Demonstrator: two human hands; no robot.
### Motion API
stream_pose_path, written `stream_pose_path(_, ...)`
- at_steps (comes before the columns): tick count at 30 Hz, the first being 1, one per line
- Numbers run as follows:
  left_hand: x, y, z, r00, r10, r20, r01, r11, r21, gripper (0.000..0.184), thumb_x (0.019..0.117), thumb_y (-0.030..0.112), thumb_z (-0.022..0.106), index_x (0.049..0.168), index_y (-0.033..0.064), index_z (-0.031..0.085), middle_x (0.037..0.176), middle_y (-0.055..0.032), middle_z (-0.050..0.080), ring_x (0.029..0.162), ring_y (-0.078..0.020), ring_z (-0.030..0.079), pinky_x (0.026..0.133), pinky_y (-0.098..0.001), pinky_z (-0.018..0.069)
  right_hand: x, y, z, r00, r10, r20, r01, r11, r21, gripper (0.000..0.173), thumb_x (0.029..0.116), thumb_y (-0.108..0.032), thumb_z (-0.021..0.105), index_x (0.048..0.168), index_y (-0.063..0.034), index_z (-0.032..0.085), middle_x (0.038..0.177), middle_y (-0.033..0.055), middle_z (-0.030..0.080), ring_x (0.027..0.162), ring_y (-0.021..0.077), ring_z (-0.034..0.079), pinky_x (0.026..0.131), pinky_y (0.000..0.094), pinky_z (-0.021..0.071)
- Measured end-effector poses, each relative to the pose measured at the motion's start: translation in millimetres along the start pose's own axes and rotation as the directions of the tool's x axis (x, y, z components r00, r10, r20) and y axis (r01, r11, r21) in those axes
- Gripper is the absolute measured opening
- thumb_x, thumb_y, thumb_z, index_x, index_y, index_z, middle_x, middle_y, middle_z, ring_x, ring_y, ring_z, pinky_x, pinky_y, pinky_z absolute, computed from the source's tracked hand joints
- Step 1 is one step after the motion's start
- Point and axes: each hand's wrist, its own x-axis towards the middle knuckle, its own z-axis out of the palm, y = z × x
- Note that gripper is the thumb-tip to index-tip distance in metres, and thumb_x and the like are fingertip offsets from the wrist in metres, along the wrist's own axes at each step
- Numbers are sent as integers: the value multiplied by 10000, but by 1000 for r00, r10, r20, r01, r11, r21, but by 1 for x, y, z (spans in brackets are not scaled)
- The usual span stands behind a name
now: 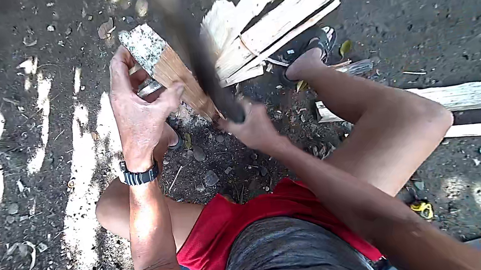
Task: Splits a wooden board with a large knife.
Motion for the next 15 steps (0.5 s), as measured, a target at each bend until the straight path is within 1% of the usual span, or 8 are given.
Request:
stream_pose_path(1,-2,0,-2,1000,1,-12,-1,1000,20,883,733,167,873,1451,-43,403,1280,-128,641,1124,-211,679,920,-383,626,-19,32,4,986,142,92,-134,987,-83,314,892,-334,786,1028,-85,650,686,34,608,519,123,560,461,355,487)
stream_pose_path(3,-7,-1,-5,1000,12,-5,-12,999,42,892,728,191,874,1443,-36,392,1267,-117,627,1105,-195,673,912,-367,624,-31,46,10,926,324,195,-283,935,-211,313,886,-361,768,1016,-96,665,684,44,620,552,167,585,518,405,495)
stream_pose_path(6,-21,2,1,1000,13,0,-13,1000,-12,929,735,185,887,1458,-34,347,1282,-123,613,1111,-199,677,901,-366,637,-34,16,-5,886,395,243,-319,899,-298,342,903,-346,772,1107,-92,666,718,70,633,575,206,599,532,445,511)
stream_pose_path(7,-26,6,4,1000,-9,-10,9,999,-48,939,729,132,881,1472,-31,330,1288,-132,603,1109,-213,689,868,-374,659,-30,-2,-14,862,431,268,-336,881,-335,366,909,-382,765,1112,-95,662,705,77,627,553,220,595,511,462,509)
stream_pose_path(8,-31,7,6,1000,-20,-14,19,997,-69,953,728,103,880,1485,-33,317,1304,-143,589,1112,-226,689,848,-382,668,-27,-19,-24,854,436,284,-327,874,-360,366,910,-429,749,1057,-111,644,672,63,611,517,209,588,476,450,509)
stream_pose_path(10,-30,7,8,1000,-19,-19,18,999,-51,960,726,98,884,1496,-32,325,1335,-151,564,1124,-228,677,832,-382,667,-16,-50,-36,914,324,244,-244,919,-309,369,909,-453,733,1044,-123,641,653,19,586,496,149,548,451,377,472)
stream_pose_path(13,-25,12,13,998,-67,-12,66,997,-32,938,722,70,882,1491,-10,352,1368,-146,543,1157,-234,664,849,-388,666,24,-110,-47,998,-27,62,32,997,-77,358,912,-371,760,1042,-52,665,739,-15,655,583,63,622,523,304,567)
stream_pose_path(15,-17,15,15,998,-60,5,61,998,-29,943,720,69,881,1495,-13,351,1376,-151,537,1159,-237,661,859,-387,662,65,-151,-52,943,-311,-116,322,941,101,251,903,-232,768,921,-14,643,739,20,666,598,106,654,525,335,597)
